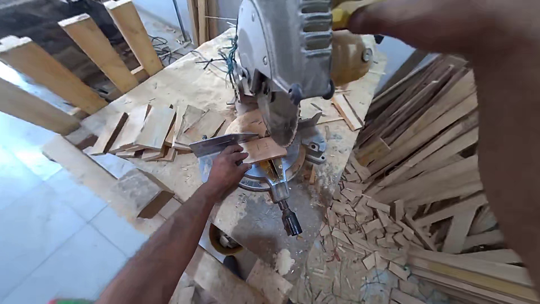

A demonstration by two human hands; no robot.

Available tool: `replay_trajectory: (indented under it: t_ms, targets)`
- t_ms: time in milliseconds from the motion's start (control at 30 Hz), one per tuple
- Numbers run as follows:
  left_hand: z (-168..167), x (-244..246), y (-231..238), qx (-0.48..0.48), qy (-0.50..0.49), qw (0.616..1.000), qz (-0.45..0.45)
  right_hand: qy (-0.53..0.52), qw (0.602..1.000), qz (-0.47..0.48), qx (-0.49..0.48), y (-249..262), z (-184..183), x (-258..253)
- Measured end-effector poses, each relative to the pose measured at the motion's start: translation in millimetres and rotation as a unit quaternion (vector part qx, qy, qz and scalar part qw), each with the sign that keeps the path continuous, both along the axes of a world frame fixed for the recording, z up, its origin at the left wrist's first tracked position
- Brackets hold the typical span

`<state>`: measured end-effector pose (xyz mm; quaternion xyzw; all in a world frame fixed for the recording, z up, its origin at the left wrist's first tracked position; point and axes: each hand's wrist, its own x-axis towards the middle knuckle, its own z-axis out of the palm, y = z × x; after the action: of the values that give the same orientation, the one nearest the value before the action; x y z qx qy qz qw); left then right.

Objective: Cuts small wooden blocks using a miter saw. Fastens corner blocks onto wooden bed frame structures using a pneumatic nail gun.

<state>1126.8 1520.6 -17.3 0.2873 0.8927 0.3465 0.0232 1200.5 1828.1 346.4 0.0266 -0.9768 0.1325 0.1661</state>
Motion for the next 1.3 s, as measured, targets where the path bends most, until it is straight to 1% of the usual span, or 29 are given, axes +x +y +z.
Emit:
replay_trajectory:
  t_ms: [33,67,133,167,233,267,300,367,433,533,700,1300]
  targets:
    - [-2.0,0.0,4.4,0.008,0.007,1.000,0.003,-0.056,0.998,0.040,0.007,-3.6,8.6,-15.3]
    - [-4.8,0.2,7.6,0.017,0.013,1.000,0.007,-0.085,0.994,0.069,0.025,-6.8,14.5,-23.8]
    - [-12.3,1.8,9.8,0.038,0.030,0.999,0.004,-0.117,0.986,0.098,0.062,-12.9,18.9,-24.8]
    - [-15.6,1.6,9.9,0.048,0.039,0.998,0.000,-0.153,0.980,0.094,0.082,-19.0,20.3,-18.8]
    - [-18.5,0.7,10.2,0.050,0.050,0.997,-0.004,-0.220,0.959,0.068,0.168,-30.7,14.9,-2.1]
    - [-18.8,0.8,10.1,0.041,0.050,0.998,-0.005,-0.238,0.945,0.055,0.217,-36.4,5.2,9.4]
    - [-18.5,0.4,9.9,0.034,0.048,0.998,-0.008,-0.243,0.939,0.048,0.240,-40.8,-9.1,23.1]
    - [-17.2,-2.3,10.2,0.027,0.051,0.998,-0.019,-0.204,0.946,0.035,0.248,-43.0,-42.8,48.2]
    - [-17.2,-3.3,9.6,0.026,0.055,0.998,-0.028,-0.155,0.955,0.034,0.249,-40.4,-69.4,62.2]
    - [-18.8,-4.1,8.3,0.021,0.063,0.997,-0.033,-0.101,0.960,0.048,0.258,-35.6,-88.9,68.6]
    - [-21.8,-5.6,8.1,0.019,0.070,0.997,-0.033,-0.067,0.961,0.061,0.261,-34.6,-103.5,74.6]
    - [-21.0,-5.7,9.7,0.016,0.068,0.997,-0.031,-0.040,0.961,0.065,0.265,-36.7,-111.7,77.8]
